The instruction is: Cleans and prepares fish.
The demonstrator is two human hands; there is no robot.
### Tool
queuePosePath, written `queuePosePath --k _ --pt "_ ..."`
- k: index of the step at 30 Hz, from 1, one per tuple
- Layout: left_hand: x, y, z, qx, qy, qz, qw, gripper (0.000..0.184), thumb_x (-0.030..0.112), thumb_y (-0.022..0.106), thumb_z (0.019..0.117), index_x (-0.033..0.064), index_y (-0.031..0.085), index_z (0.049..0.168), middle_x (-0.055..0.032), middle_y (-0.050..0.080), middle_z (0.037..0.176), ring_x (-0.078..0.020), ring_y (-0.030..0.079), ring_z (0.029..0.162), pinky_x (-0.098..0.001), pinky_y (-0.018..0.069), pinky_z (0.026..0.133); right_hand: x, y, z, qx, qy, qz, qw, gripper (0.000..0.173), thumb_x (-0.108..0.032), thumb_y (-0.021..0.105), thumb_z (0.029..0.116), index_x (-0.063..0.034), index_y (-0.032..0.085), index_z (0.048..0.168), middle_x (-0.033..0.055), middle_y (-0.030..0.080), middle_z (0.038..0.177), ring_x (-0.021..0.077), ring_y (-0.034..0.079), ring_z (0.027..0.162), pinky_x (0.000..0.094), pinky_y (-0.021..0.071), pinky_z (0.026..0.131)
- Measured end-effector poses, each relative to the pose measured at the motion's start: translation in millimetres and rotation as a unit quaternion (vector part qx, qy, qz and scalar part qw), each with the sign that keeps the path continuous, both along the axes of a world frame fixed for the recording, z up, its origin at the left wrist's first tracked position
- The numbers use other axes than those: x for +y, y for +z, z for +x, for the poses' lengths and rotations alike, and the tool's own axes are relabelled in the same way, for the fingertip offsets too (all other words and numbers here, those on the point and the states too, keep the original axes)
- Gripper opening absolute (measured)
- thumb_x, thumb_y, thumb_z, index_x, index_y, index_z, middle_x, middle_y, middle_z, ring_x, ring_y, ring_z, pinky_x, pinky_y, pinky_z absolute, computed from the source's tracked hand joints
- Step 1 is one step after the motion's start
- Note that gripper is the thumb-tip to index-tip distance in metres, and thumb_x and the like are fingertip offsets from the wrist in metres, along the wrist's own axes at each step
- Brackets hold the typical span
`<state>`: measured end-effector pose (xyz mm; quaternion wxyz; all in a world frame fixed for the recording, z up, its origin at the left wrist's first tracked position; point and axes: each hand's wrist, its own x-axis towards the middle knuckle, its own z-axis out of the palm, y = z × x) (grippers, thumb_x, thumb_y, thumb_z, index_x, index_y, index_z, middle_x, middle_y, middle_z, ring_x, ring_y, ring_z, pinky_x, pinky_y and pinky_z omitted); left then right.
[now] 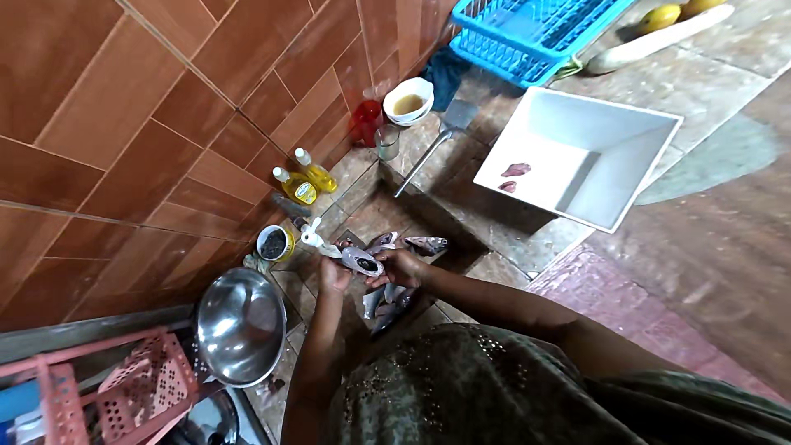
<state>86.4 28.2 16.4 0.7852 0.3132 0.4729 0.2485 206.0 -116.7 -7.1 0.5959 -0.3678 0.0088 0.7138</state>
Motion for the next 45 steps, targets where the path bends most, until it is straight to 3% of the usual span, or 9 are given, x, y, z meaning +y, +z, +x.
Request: queuePosePath --k 7,9,11,13,18,26,31,37,45 --pt "0.9 1.6 1.6 -0.071 0.014 -0.038 0.997 0.052 0.043 0.020 0.1108 0.0043 0.051 0.127 -0.0173 0.067 0.103 -0.0308 0.068 0.095 -0.0500 0.0581 0.085 4.0 -2.1 1.3 0.003 0.019 0.020 1.000 0.042 -0.034 0.039 0.1113 -0.0075 0.053 0.140 0.0168 0.069 0.120 0.0303 0.072 0.097 0.0451 0.0620 0.080" --pt "-2.3 9.1 6.5 -0.047 0.008 -0.046 0.998 0.046 0.037 0.021 0.1118 0.0045 0.053 0.117 -0.0131 0.067 0.093 -0.0271 0.070 0.085 -0.0447 0.0600 0.077 5.7 -1.1 0.9 -0.025 0.002 0.002 1.000 0.037 -0.021 0.049 0.1090 -0.0071 0.054 0.143 0.0158 0.067 0.122 0.0280 0.072 0.095 0.0431 0.0625 0.079" --pt "2.2 -1.5 4.7 -0.024 -0.046 -0.053 0.997 0.041 0.036 0.028 0.1121 0.0075 0.057 0.112 -0.0095 0.067 0.098 -0.0243 0.067 0.092 -0.0437 0.0566 0.084 5.7 -6.8 1.7 -0.097 -0.012 0.012 0.995 0.037 -0.007 0.055 0.1040 -0.0045 0.055 0.141 0.0144 0.067 0.119 0.0226 0.071 0.088 0.0382 0.0619 0.078" --pt "6.4 -8.3 1.0 0.026 -0.106 -0.030 0.994 0.039 0.037 0.034 0.1117 0.0090 0.059 0.122 -0.0095 0.067 0.112 -0.0240 0.065 0.103 -0.0448 0.0546 0.091 3.0 -14.6 5.8 -0.202 -0.025 0.043 0.978 0.040 -0.002 0.061 0.0991 -0.0035 0.057 0.139 0.0133 0.067 0.119 0.0191 0.070 0.089 0.0356 0.0608 0.081" --pt "8.9 -6.7 -5.2 0.111 -0.214 0.050 0.969 0.045 0.035 0.040 0.1113 0.0150 0.045 0.152 -0.0151 0.058 0.140 -0.0291 0.060 0.123 -0.0496 0.0525 0.100 -2.5 -24.0 21.2 -0.427 0.014 0.065 0.902 0.048 -0.009 0.073 0.0936 -0.0063 0.060 0.139 0.0131 0.065 0.132 0.0188 0.067 0.112 0.0383 0.0559 0.099" --pt "-0.8 -1.1 -8.2 0.180 -0.228 0.092 0.952 0.057 0.020 0.065 0.1014 0.0070 0.041 0.152 -0.0203 0.060 0.134 -0.0304 0.065 0.115 -0.0478 0.0565 0.095 -4.7 -18.6 10.7 -0.657 0.036 0.155 0.737 0.039 -0.011 0.069 0.0951 -0.0057 0.066 0.134 0.0189 0.065 0.129 0.0290 0.064 0.119 0.0457 0.0509 0.107" --pt "-4.2 4.1 -11.1 0.167 -0.204 0.052 0.963 0.057 0.013 0.056 0.1035 0.0139 0.034 0.156 -0.0208 0.056 0.137 -0.0320 0.063 0.114 -0.0493 0.0564 0.092 -4.5 -9.9 6.4 -0.710 0.047 0.196 0.675 0.036 -0.014 0.064 0.0989 -0.0099 0.066 0.135 0.0166 0.066 0.127 0.0287 0.064 0.118 0.0460 0.0516 0.105" --pt "-3.3 -2.9 -19.1 0.129 -0.183 0.036 0.974 0.063 -0.004 0.043 0.0898 0.0109 0.039 0.151 -0.0168 0.055 0.136 -0.0275 0.061 0.111 -0.0465 0.0552 0.090 -4.6 -13.0 8.3 -0.698 0.049 0.197 0.687 0.035 -0.014 0.065 0.0988 -0.0086 0.066 0.134 0.0170 0.067 0.123 0.0275 0.066 0.114 0.0437 0.0528 0.103" --pt "-7.4 -5.3 -20.8 0.113 -0.193 0.083 0.971 0.066 -0.010 0.048 0.0916 0.0081 0.032 0.153 -0.0193 0.056 0.135 -0.0274 0.063 0.111 -0.0449 0.0572 0.089 -4.5 -17.0 3.7 -0.673 0.025 0.181 0.717 0.036 -0.016 0.067 0.0975 -0.0114 0.067 0.134 0.0158 0.067 0.126 0.0269 0.064 0.117 0.0461 0.0513 0.105"
